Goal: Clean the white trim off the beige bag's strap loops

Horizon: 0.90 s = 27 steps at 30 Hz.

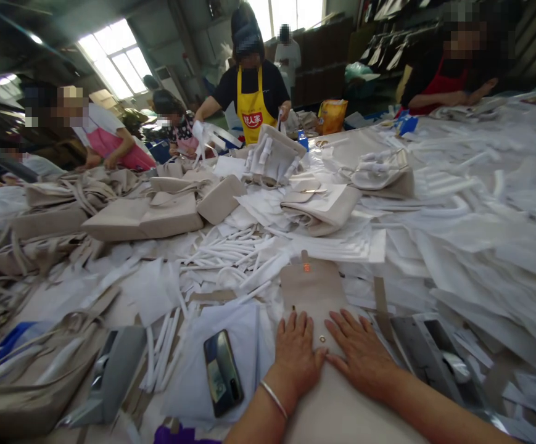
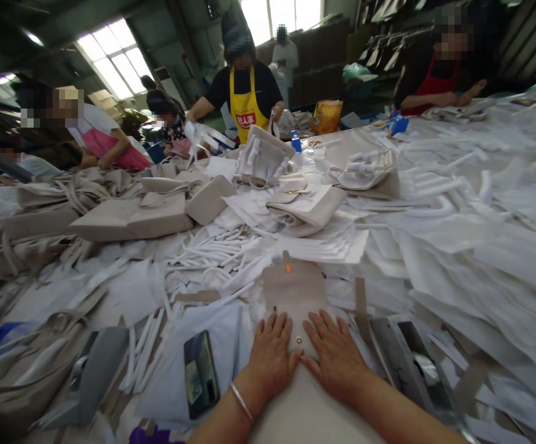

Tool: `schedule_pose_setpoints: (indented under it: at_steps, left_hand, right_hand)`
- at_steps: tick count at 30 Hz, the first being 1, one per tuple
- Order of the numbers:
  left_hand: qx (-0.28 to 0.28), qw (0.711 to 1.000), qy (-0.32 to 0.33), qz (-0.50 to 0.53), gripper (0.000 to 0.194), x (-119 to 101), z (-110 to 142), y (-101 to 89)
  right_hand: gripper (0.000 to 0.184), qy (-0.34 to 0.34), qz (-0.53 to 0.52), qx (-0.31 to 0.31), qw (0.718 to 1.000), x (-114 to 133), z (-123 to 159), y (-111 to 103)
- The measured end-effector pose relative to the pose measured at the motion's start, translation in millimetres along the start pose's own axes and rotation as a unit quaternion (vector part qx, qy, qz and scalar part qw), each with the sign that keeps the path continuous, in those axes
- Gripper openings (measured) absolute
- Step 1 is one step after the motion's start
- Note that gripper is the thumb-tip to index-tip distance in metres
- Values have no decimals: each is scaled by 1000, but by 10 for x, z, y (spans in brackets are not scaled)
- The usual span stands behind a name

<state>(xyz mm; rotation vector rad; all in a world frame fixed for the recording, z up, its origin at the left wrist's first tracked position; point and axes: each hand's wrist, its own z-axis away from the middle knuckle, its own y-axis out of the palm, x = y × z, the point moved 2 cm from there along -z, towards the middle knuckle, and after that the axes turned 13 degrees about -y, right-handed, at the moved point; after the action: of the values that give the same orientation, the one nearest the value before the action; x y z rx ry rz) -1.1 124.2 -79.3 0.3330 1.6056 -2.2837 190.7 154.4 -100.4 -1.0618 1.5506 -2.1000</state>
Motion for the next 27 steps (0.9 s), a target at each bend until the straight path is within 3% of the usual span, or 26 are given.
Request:
schedule_pose_setpoints:
  at_steps: [4, 7, 10, 13, 17, 20, 24, 27]
  left_hand:
    - [7, 1000, 15, 19, 72, -3, 4, -60]
    - [-31, 998, 24, 52, 52, 129, 82, -160]
    - [-173, 978, -89, 75, 31, 529, 291, -320]
    - [-278, 924, -255, 57, 24, 1082, 609, -439]
    - [-292, 882, -366, 43, 29, 1625, 963, -420]
    - [-261, 864, -429, 38, 47, 1759, 1063, -309]
    - [-230, 840, -490, 35, 71, 1742, 1006, -209]
    - [-209, 833, -511, 37, 90, 1754, 924, -205]
  right_hand:
    - [61, -18, 53, -24, 998, -50, 5, 154]
    - [62, -47, 86, -50, 994, -124, 36, 273]
    - [61, -75, 107, -85, 988, -198, 84, 315]
    - [52, -99, 109, -108, 983, -162, 54, 203]
    - [42, -145, 8, -78, 986, 259, -359, -59]
    - [48, -157, -115, -21, 981, 800, -933, -95]
    - [57, -96, -178, 69, 977, 1415, -1669, 174]
    - [43, -73, -175, 89, 978, 1631, -1983, 413]
